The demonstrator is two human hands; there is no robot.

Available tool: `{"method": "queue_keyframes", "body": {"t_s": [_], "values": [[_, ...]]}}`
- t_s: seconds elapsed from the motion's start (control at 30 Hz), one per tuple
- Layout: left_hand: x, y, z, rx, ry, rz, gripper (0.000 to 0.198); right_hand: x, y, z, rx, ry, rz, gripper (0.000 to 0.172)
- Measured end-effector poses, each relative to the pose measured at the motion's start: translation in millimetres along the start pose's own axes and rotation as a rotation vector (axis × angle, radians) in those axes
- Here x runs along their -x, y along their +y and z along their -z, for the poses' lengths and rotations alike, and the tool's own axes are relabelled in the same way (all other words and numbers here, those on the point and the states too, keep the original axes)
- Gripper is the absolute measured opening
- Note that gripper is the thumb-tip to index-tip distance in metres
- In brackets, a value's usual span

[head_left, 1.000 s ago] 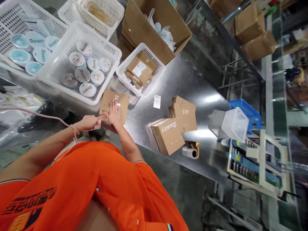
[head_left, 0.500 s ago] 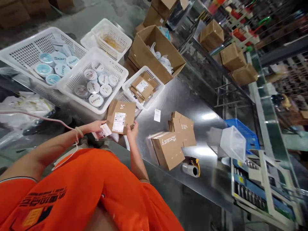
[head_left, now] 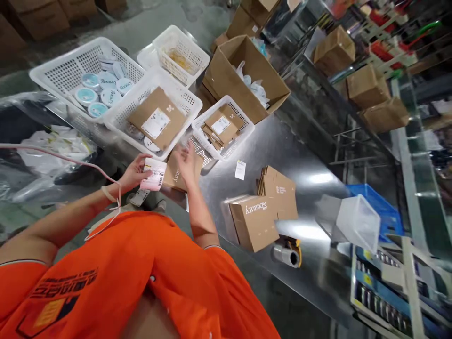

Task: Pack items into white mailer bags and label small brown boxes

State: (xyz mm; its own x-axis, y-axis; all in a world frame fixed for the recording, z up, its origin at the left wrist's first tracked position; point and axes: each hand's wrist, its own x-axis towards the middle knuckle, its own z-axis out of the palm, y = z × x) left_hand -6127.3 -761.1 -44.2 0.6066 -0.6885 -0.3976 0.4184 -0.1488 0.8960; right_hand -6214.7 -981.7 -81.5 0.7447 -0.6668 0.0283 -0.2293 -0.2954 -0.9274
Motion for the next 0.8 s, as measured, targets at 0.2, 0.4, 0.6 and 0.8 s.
{"method": "queue_keyframes", "body": {"t_s": [0.2,0.4,0.6,0.8], "values": [[4.8,-27.0,-29.0,0.011,0.031,0.023,0.076,90.6,-3.0,-2.7,-0.452,-0.124,-0.351,0.038],[2.8,-32.1,-48.9,-0.085,0.013,0.087,0.079,95.6,-4.1,8.7,-0.472,-0.016,-0.470,0.024],[1.2,-37.8,-63.0,-0.195,0.021,0.168,0.080,110.6,2.5,23.8,-0.410,0.057,-0.545,0.023],[2.2,-47.4,-81.0,-0.220,0.003,0.207,0.083,137.6,18.6,29.0,-0.215,0.155,-0.424,0.021]]}}
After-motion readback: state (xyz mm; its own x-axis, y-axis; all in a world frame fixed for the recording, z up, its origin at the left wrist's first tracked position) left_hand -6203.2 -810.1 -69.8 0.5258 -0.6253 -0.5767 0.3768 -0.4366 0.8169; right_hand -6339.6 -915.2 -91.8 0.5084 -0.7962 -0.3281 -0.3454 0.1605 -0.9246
